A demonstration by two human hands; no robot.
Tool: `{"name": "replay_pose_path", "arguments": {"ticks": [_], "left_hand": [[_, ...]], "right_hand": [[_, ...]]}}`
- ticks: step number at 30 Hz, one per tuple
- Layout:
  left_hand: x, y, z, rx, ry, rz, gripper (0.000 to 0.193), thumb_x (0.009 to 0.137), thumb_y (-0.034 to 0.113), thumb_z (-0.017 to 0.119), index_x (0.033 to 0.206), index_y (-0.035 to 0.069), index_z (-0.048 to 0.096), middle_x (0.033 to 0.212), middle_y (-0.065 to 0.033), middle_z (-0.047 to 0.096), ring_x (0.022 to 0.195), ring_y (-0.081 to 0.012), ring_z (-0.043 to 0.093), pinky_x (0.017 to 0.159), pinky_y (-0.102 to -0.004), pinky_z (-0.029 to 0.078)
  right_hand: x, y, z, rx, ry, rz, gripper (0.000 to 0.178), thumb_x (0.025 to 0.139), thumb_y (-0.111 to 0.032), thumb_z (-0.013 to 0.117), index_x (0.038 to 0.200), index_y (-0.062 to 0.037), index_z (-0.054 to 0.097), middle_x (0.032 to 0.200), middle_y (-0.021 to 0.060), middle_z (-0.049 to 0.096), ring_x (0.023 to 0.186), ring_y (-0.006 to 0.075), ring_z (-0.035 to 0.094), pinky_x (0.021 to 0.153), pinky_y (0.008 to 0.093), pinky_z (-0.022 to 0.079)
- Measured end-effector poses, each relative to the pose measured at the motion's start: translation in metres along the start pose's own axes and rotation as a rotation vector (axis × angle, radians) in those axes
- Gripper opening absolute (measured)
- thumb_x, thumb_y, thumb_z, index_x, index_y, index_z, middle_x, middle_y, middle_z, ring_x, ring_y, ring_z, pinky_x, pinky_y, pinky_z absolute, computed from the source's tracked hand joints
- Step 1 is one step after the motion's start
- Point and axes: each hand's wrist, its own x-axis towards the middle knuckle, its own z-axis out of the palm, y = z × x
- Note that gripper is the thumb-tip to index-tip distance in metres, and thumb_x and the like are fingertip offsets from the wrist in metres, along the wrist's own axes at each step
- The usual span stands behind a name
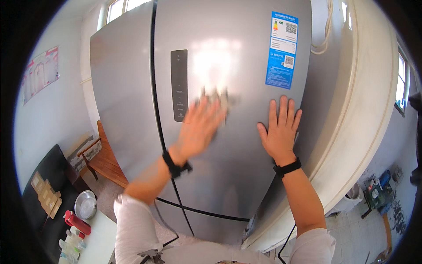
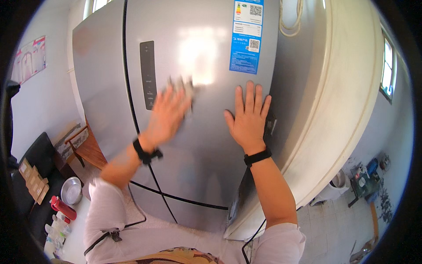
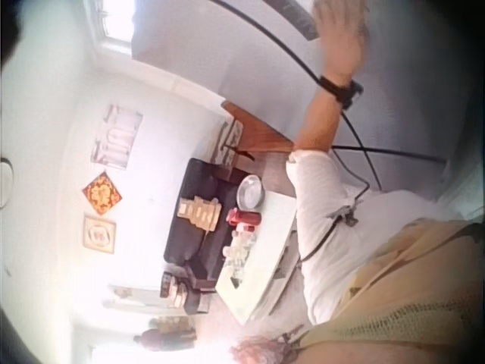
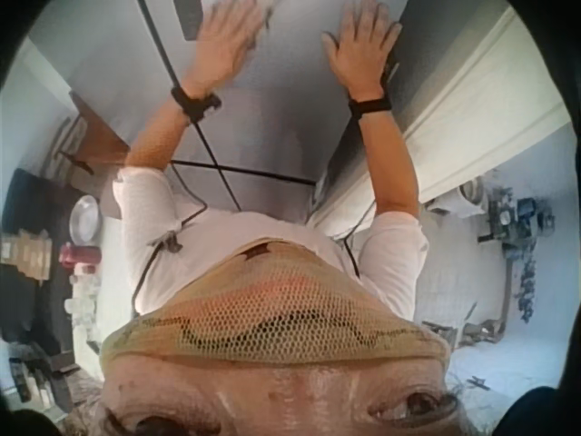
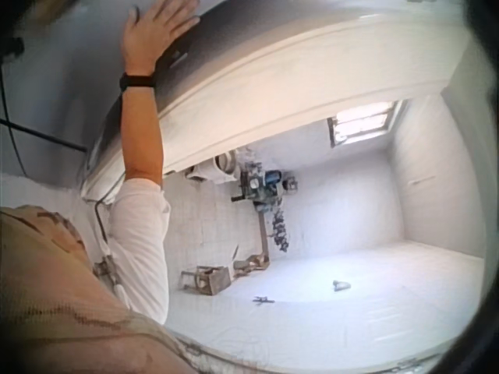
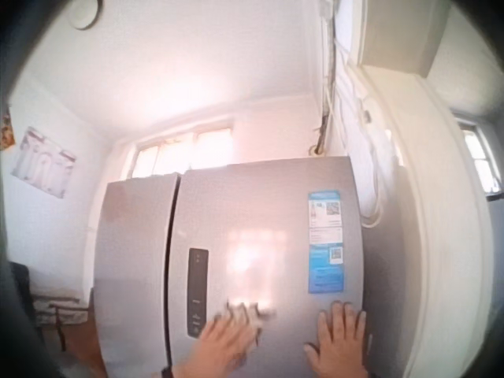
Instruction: The person wipes a white radiator, a white door, a silver refrigerator, and a black sofa using a cloth. The person moves between objects and wipes different sections of each surface.
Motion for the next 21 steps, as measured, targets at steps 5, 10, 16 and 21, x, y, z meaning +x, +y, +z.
{"name": "replay_pose_path", "arguments": {"ticks": [5, 10, 16, 21], "left_hand": [[0.195, -0.06, -0.055, 0.09, 0.448, 0.014, 0.057, 0.092, 0.018, 0.064, 0.148, 0.016, 0.053, 0.154, -0.0123, 0.048, 0.143, -0.0394, 0.04, 0.114, -0.0571, 0.035], [0.252, -0.064, -0.068, 0.064, 0.436, -0.05, 0.059, 0.099, 0.016, 0.052, 0.156, 0.008, 0.039, 0.158, -0.02, 0.042, 0.148, -0.0451, 0.033, 0.122, -0.0581, 0.024], [0.139, 0.009, -0.009, 0.085, 0.303, 0.12, 0.053, 0.093, 0.02, 0.059, 0.146, 0.019, 0.055, 0.153, -0.0037, 0.052, 0.146, -0.0287, 0.041, 0.119, -0.051, 0.031], [0.017, 0.101, 0.033, -0.23, -0.111, 0.522, 0.058, 0.091, 0.018, 0.058, 0.148, 0.023, 0.054, 0.162, -0.003, 0.042, 0.154, -0.0269, 0.031, 0.126, -0.0498, 0.023]], "right_hand": [[0.002, 0.0, -0.006, 0.053, 0.017, -0.012, 0.076, 0.096, -0.04, 0.063, 0.159, -0.0071, 0.036, 0.167, 0.0208, 0.024, 0.153, 0.0449, 0.02, 0.121, 0.0661, 0.013], [0.003, 0.009, -0.034, 0.172, -0.055, -0.044, 0.064, 0.1, -0.039, 0.058, 0.153, -0.0056, 0.044, 0.162, 0.0217, 0.033, 0.15, 0.0428, 0.03, 0.121, 0.0615, 0.02], [-0.008, 0.034, -0.075, 0.51, 0.073, 0.097, 0.057, 0.108, -0.039, 0.045, 0.15, -0.0004, 0.046, 0.156, 0.0234, 0.044, 0.145, 0.0439, 0.039, 0.122, 0.056, 0.022], [0.006, 0.045, -0.082, 0.611, 0.136, 0.072, 0.057, 0.11, -0.037, 0.041, 0.15, 0.0028, 0.044, 0.157, 0.0255, 0.041, 0.147, 0.0453, 0.035, 0.122, 0.0529, 0.021]]}}
